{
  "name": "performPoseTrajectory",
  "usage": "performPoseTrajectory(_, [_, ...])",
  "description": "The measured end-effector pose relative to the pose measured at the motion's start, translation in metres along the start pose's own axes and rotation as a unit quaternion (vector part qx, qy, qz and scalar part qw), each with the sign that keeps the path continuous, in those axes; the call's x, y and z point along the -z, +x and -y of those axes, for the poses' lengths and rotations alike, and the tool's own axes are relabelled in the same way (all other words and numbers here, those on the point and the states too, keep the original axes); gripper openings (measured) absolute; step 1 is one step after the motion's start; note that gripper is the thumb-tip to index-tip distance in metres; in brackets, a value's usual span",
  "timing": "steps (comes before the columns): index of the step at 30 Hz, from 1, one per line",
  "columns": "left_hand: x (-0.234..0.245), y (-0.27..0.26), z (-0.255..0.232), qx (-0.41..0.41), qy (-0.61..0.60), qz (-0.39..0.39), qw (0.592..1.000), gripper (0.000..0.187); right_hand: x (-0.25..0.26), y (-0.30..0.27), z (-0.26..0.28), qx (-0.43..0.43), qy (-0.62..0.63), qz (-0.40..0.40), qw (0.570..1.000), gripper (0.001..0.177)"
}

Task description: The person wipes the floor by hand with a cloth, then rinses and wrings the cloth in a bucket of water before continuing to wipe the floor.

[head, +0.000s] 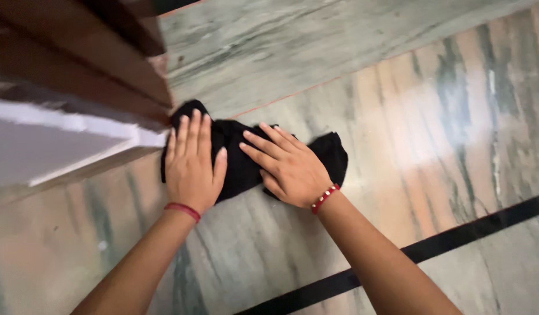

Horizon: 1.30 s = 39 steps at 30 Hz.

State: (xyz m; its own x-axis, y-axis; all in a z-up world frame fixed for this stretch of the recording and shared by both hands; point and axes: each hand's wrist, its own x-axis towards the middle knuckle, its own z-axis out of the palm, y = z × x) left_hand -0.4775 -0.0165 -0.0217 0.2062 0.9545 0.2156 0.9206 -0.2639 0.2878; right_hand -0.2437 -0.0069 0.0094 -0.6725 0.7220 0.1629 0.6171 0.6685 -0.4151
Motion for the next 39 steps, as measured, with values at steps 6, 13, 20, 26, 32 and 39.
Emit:
performPoseTrajectory(6, [0.047, -0.071, 0.073, -0.040, 0.007, 0.140, 0.989, 0.065, -0.027, 0.006, 0.056, -0.025, 0.034, 0.001, 0.999, 0.066])
performPoseTrajectory(13, [0.090, -0.170, 0.177, 0.067, 0.061, 0.106, 0.990, 0.064, -0.102, 0.053, 0.155, 0.071, 0.088, 0.032, 0.993, 0.067])
performPoseTrajectory(20, [0.099, -0.307, 0.126, 0.222, 0.081, 0.053, 0.970, 0.070, -0.129, 0.020, 0.202, 0.209, 0.133, 0.080, 0.966, 0.065])
performPoseTrajectory(26, [0.066, -0.273, 0.044, 0.201, 0.050, 0.073, 0.976, 0.074, -0.077, -0.027, 0.127, 0.195, 0.113, 0.133, 0.965, 0.072])
performPoseTrajectory(32, [0.031, -0.138, 0.006, 0.069, 0.011, 0.052, 0.996, 0.068, -0.018, -0.037, 0.040, 0.077, 0.013, 0.046, 0.996, 0.069])
performPoseTrajectory(39, [-0.048, -0.009, -0.129, -0.117, -0.054, 0.025, 0.991, 0.068, 0.054, -0.169, -0.020, -0.200, -0.051, -0.045, 0.977, 0.060])
